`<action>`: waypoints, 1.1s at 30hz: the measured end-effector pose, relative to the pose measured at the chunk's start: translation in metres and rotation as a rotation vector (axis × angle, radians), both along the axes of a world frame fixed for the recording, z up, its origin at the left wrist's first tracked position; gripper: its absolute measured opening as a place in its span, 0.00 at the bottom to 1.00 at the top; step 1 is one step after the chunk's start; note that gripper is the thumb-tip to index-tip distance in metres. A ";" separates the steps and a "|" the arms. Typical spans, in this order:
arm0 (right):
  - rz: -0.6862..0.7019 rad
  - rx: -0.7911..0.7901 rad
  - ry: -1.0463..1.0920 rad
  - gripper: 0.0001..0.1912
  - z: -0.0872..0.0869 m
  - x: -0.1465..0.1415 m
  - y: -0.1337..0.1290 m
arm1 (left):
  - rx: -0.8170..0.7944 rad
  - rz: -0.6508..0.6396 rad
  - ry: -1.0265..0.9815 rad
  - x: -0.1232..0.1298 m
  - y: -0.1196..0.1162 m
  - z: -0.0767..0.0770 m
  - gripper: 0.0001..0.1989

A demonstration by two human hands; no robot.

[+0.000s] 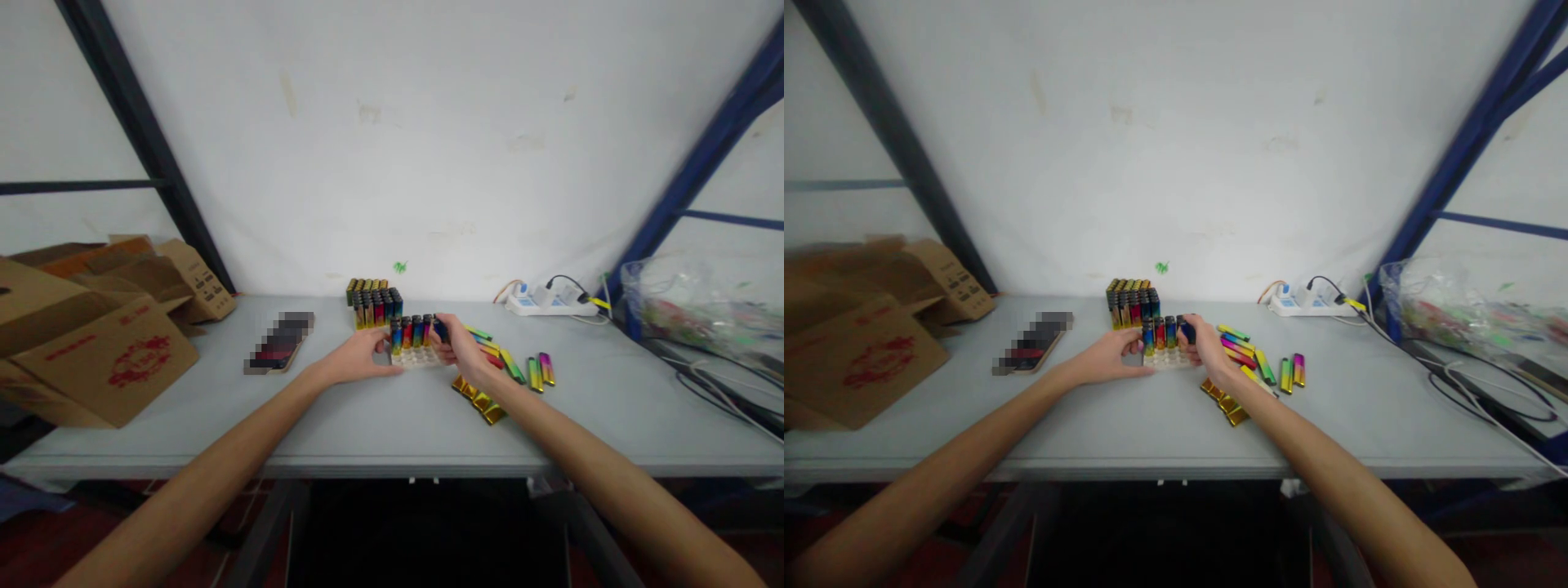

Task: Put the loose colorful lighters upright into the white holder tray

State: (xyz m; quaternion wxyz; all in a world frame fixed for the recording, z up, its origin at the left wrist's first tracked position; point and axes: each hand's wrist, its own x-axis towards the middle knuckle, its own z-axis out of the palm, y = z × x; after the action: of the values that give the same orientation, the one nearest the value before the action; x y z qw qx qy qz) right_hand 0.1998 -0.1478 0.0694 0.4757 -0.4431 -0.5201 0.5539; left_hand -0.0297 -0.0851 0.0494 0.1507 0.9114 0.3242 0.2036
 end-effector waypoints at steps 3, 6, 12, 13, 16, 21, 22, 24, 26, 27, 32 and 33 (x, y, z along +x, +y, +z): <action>-0.098 0.020 -0.076 0.20 -0.007 -0.005 -0.001 | 0.005 0.005 0.002 0.000 0.000 0.000 0.25; -0.098 0.054 -0.127 0.20 -0.011 -0.008 -0.001 | 0.016 0.009 0.004 0.000 0.000 0.000 0.26; -0.075 0.040 -0.148 0.18 -0.012 -0.010 -0.001 | 0.015 0.015 0.015 0.000 0.000 0.000 0.27; -0.073 0.036 -0.147 0.19 -0.011 -0.010 -0.001 | 0.015 0.016 0.013 0.000 -0.001 0.000 0.27; -0.083 0.007 -0.137 0.21 -0.011 -0.009 0.000 | 0.013 0.012 -0.001 -0.001 -0.001 0.000 0.26; 0.039 0.016 0.012 0.30 -0.011 -0.005 0.005 | 0.013 0.007 -0.002 -0.001 -0.001 0.000 0.26; 0.058 0.052 0.035 0.31 -0.011 -0.004 0.006 | 0.014 0.008 0.003 0.000 -0.001 0.000 0.25; 0.067 0.149 0.026 0.30 -0.011 -0.002 0.008 | 0.015 0.008 0.011 0.000 0.000 0.001 0.25; 0.051 0.263 -0.075 0.27 -0.009 0.000 0.008 | 0.012 0.002 0.010 0.000 -0.001 0.001 0.25; 0.039 0.321 -0.148 0.25 -0.009 0.000 0.007 | 0.007 -0.001 0.008 0.000 -0.001 0.001 0.25; -0.120 0.603 -0.493 0.21 -0.006 0.001 0.002 | -0.015 -0.008 -0.003 0.000 -0.002 0.003 0.25; -0.150 0.632 -0.555 0.20 -0.006 0.002 0.001 | -0.014 -0.005 -0.002 0.000 -0.003 0.003 0.25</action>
State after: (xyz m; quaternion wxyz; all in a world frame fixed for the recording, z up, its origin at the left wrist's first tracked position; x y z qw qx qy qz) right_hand 0.2014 -0.1470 0.0637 0.4690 -0.4446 -0.7389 0.1908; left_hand -0.0295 -0.0876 0.0526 0.1580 0.9110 0.3231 0.2017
